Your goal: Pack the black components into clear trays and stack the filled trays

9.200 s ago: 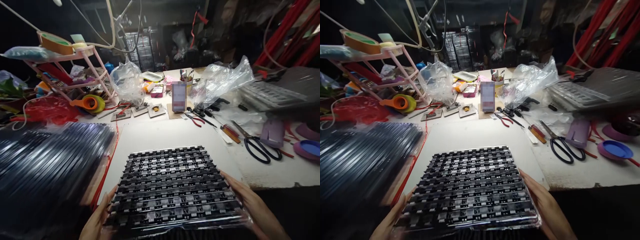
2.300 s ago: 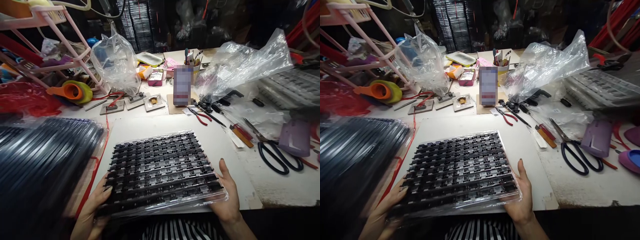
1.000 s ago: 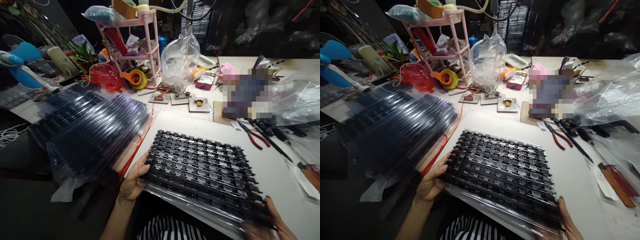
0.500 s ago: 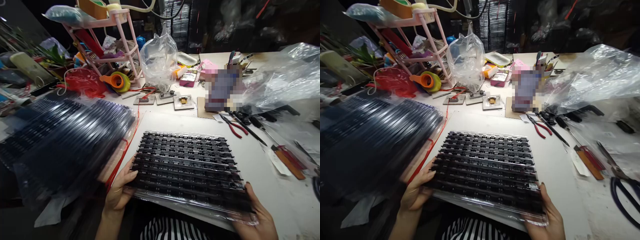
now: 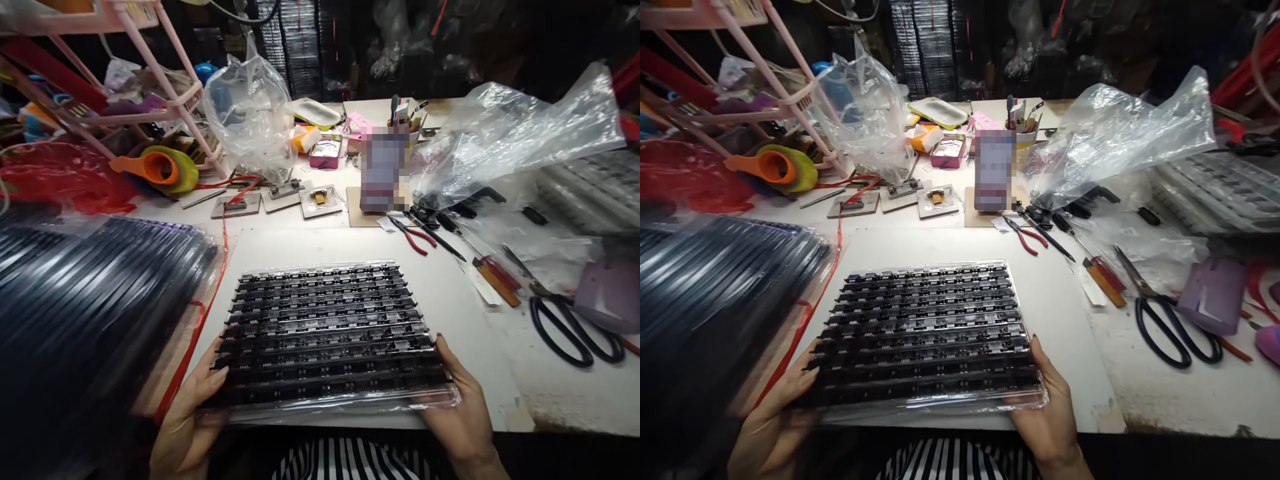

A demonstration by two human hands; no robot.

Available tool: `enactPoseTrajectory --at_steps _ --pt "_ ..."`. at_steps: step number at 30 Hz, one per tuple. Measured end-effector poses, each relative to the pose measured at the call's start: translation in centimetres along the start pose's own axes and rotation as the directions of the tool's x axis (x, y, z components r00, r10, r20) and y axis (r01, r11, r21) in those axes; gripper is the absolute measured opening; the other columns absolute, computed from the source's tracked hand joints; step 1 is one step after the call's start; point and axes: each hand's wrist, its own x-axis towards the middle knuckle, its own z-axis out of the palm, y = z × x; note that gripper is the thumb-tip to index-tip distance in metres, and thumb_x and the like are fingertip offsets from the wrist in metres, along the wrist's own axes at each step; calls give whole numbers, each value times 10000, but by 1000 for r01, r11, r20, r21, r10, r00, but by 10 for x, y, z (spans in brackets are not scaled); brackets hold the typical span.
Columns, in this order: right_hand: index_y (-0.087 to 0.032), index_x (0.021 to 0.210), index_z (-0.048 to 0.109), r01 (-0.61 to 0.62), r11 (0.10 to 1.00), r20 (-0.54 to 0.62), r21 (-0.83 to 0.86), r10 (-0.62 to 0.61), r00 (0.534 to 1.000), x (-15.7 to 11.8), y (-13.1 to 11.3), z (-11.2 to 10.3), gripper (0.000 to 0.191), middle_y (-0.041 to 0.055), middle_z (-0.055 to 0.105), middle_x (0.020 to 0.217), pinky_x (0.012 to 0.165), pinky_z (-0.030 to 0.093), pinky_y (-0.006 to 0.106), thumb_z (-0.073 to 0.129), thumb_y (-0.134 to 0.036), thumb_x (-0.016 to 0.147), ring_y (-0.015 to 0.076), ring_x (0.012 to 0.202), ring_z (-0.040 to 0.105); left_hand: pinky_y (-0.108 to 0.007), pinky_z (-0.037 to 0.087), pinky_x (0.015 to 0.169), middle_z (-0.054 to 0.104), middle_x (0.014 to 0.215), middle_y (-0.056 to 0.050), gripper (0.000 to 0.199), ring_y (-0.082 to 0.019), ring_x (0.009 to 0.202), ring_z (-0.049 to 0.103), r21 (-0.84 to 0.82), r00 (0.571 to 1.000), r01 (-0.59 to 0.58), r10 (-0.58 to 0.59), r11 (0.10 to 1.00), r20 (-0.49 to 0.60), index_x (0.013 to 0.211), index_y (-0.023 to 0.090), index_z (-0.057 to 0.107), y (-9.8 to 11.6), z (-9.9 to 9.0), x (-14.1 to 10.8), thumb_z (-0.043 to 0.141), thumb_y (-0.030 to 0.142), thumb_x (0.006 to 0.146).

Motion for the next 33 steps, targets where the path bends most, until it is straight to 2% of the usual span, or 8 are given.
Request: enactPoseTrajectory --at_steps 7,10,13,17,20,25,28,33 --pt "-224 1015 723 -62 998 66 -6 62 996 -1 -1 1 279 57 715 1035 1034 372 490 573 -393 851 257 1086 599 -334 577 773 745 915 -22 703 -336 1103 587 272 987 13 32 962 -160 1212 272 588 4 -16 24 786 158 547" --pt "-221 1046 712 -76 997 76 -11 77 994 -2 -1 2 309 62 707 1058 1034 369 488 542 -409 870 254 1104 587 -319 587 723 746 852 -13 650 -342 1097 590 309 980 8 54 951 -192 1124 272 628 6 -22 32 793 133 511" --pt "-226 1040 713 -79 997 75 -9 79 994 -3 -1 2 298 59 704 1066 1034 370 485 548 -401 866 252 1116 579 -326 584 730 743 886 -16 591 -342 1066 608 298 979 32 31 954 -202 1090 266 641 7 -14 23 788 164 527" --pt "-233 1005 725 -83 997 64 -7 83 995 -2 -1 2 270 51 706 1062 1037 374 478 568 -394 856 249 1110 583 -350 565 800 727 998 -36 606 -317 996 646 174 993 12 9 985 -119 1152 248 618 7 10 2 759 163 569" --pt "-228 1001 723 -78 997 46 -7 78 996 -3 -2 3 261 49 711 1047 1038 378 473 567 -381 860 241 1087 597 -341 550 836 717 1041 -38 621 -270 954 668 76 997 12 -7 997 -71 1207 253 591 7 17 -4 718 104 618" --pt "-238 963 722 -15 999 15 45 14 1000 -7 -2 5 243 23 725 996 1035 398 458 526 -354 878 209 965 650 -283 532 859 705 1093 -44 422 -198 989 657 -147 992 21 -39 989 -120 1179 235 625 -1 -4 -1 593 128 772" --pt "-257 873 727 78 995 4 67 -78 997 -9 0 3 241 6 735 943 1034 411 442 516 -373 880 189 874 672 -311 502 918 670 1173 -47 405 -209 1097 604 -224 1000 23 -21 974 11 1198 240 615 -11 -14 -3 537 156 810" --pt "-306 894 721 169 985 -67 26 -167 984 -8 3 -4 211 -16 722 1014 1031 413 488 515 -349 879 217 980 653 -325 429 1009 639 1229 -34 534 -192 1133 579 -170 980 -22 55 985 191 1293 273 530 -21 -11 -10 529 70 799"
